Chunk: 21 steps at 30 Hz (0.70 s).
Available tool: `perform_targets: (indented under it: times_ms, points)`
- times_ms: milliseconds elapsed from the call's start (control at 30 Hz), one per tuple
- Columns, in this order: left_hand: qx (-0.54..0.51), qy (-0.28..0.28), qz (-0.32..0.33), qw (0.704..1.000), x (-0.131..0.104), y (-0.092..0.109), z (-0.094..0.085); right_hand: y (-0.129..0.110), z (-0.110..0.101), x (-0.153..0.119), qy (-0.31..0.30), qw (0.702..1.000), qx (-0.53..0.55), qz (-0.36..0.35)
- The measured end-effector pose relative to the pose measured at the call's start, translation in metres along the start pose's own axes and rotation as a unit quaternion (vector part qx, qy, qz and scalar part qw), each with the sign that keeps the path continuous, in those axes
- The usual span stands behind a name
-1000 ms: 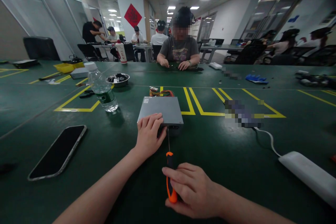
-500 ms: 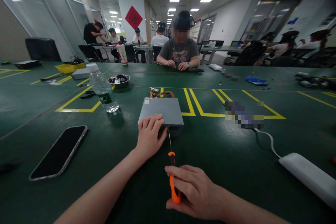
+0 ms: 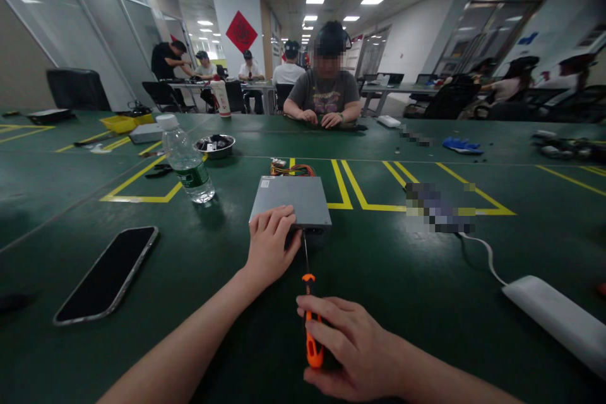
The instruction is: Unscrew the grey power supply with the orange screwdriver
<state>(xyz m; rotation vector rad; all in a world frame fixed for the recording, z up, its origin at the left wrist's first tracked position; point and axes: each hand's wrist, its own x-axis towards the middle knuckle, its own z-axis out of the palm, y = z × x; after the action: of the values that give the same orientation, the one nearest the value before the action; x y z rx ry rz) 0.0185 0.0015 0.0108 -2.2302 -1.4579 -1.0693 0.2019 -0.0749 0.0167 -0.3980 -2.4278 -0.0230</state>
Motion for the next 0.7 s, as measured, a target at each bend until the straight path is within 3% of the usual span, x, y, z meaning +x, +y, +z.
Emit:
perform_targets:
  times_ms: [100, 267, 433, 700]
  points:
    - [-0.002, -0.001, -0.001, 1.0, 0.0, 0.0, -0.001, -0.001, -0.003, 0.003, -0.025, 0.999, -0.021, -0.014]
    - [-0.003, 0.0, 0.0, 1.0, 0.0, 0.0, 0.0, -0.001, 0.001, 0.001, 0.028, 0.998, -0.054, -0.02]
    - [-0.002, 0.002, -0.002, 1.0, -0.001, 0.0, 0.001, 0.002, 0.001, -0.002, 0.035, 0.999, -0.039, -0.012]
    - [0.0, -0.004, 0.001, 1.0, 0.0, -0.001, 0.001, 0.009, -0.004, -0.014, 0.096, 0.987, -0.064, -0.108]
